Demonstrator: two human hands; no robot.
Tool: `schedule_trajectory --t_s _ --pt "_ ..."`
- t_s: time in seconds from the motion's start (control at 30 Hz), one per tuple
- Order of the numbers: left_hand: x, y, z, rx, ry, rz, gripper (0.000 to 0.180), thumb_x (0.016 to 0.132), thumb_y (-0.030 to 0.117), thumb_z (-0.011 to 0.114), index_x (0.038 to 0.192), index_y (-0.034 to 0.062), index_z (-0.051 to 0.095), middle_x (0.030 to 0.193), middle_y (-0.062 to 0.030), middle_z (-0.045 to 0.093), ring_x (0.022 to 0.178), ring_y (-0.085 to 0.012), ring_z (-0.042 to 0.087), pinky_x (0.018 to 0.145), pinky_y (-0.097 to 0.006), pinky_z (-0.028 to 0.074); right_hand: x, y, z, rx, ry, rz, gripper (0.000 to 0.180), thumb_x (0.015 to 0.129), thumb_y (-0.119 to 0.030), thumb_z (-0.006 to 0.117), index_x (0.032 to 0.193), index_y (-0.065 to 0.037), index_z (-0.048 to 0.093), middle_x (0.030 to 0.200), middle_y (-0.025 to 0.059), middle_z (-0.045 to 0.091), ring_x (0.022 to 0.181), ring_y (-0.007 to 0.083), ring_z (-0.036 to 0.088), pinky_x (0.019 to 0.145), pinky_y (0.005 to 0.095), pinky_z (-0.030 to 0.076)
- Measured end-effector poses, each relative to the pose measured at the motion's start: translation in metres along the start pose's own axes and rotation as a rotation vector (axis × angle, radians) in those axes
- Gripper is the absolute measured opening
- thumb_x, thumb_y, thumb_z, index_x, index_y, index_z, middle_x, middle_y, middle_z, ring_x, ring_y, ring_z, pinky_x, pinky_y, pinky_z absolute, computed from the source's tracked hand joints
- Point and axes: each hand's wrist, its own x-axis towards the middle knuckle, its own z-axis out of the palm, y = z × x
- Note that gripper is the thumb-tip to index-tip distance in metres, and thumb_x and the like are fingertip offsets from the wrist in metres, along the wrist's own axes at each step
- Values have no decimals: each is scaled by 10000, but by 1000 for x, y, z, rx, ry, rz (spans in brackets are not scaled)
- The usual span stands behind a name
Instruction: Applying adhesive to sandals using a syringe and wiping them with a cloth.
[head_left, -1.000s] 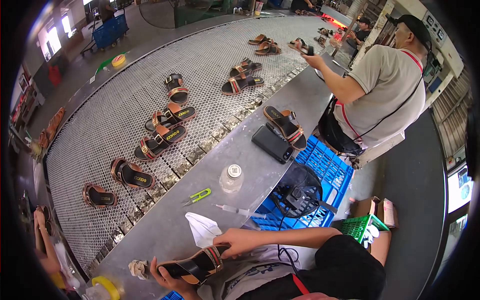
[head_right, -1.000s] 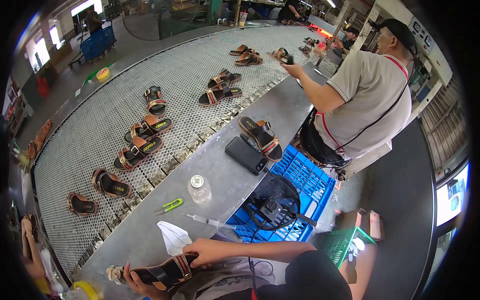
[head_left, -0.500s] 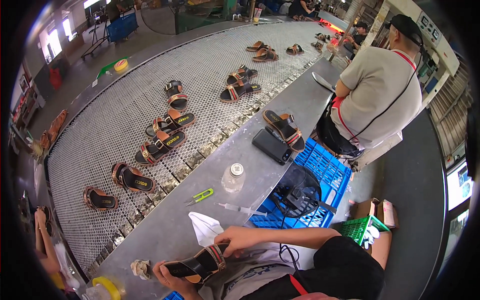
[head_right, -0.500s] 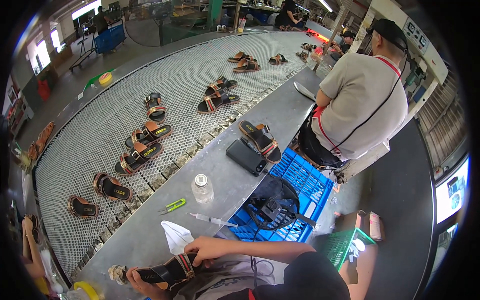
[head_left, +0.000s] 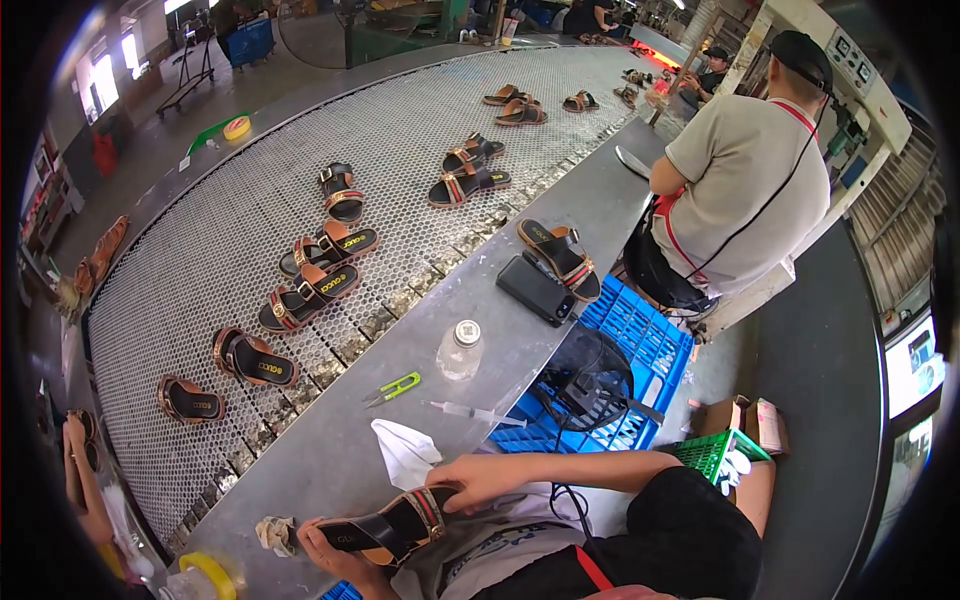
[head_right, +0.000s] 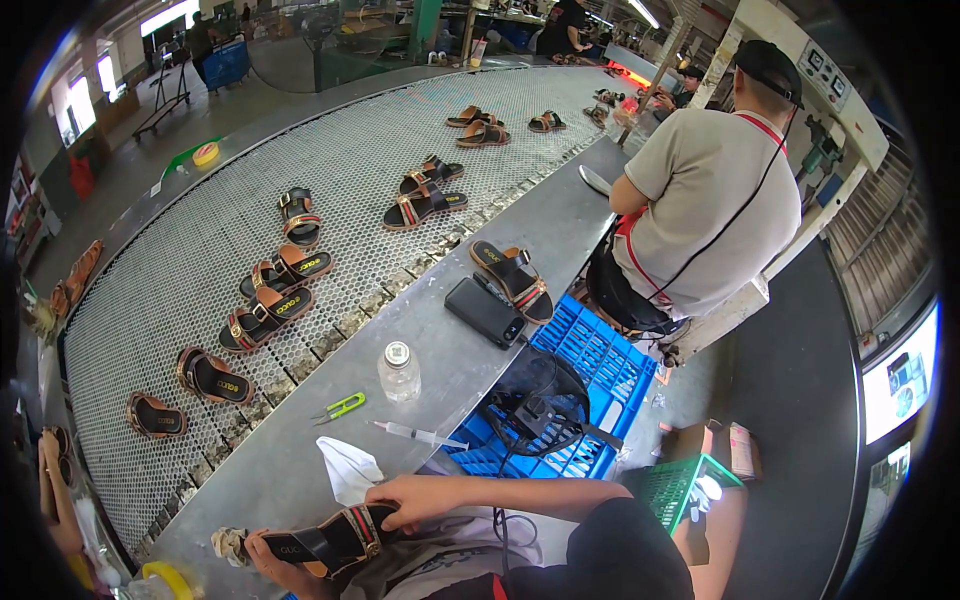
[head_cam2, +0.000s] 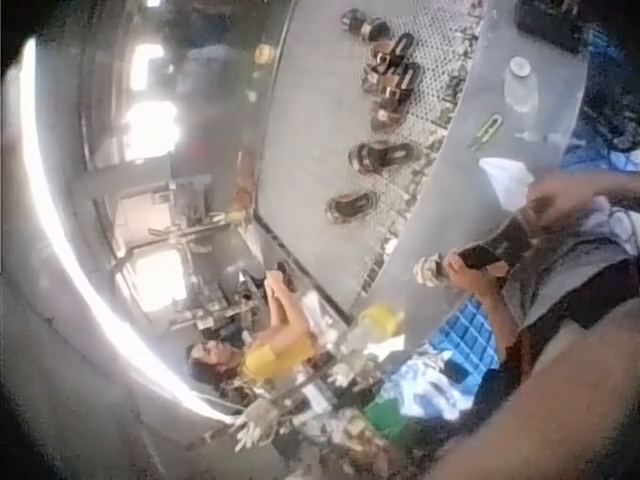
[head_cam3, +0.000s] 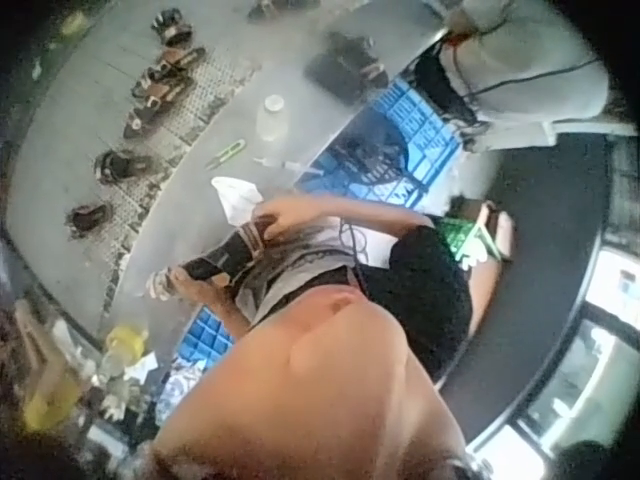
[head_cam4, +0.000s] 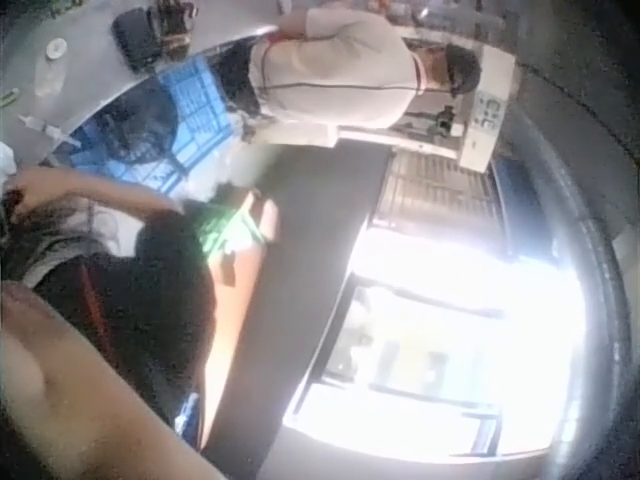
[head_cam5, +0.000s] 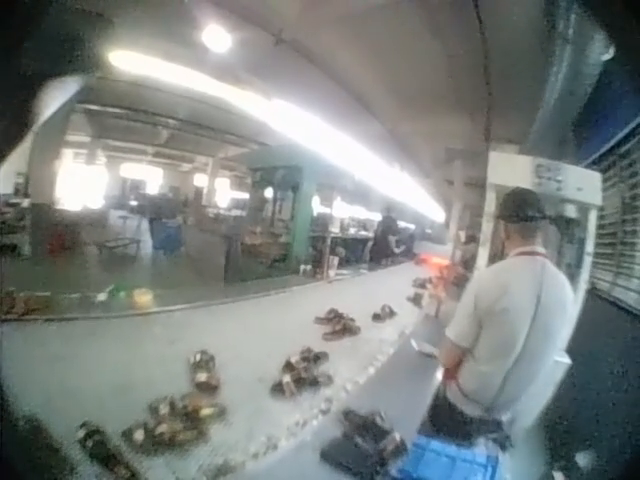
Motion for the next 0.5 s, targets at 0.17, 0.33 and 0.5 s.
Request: schedule_trajectory --t_s 0.17,0.33,0.5 --pt "14 11 1 60 21 123 311 1042 343 433 975 54 524 824 -28 480 711 -117 498 644 -260 428 -81 -82 -24 -350 290 -416 326 958 -160 665 1235 -6 591 974 106 702 742 161 700 702 283 558" --pt "22 3 -1 194 37 260 327 1042 345 431 959 51 545 842 -19 470 727 -108 466 666 -254 393 -168 -139 -88 -143 882 -1019 386 995 -185 566 1301 44 514 975 197 706 707 280 708 483 340 568" --pt "15 10 18 94 17 137 352 1046 361 439 975 36 554 864 -19 450 757 -107 452 686 -262 385 -226 -161 -118 402 798 -1370 352 1072 -297 398 1140 13 547 755 116 645 516 190 600 346 279 453"
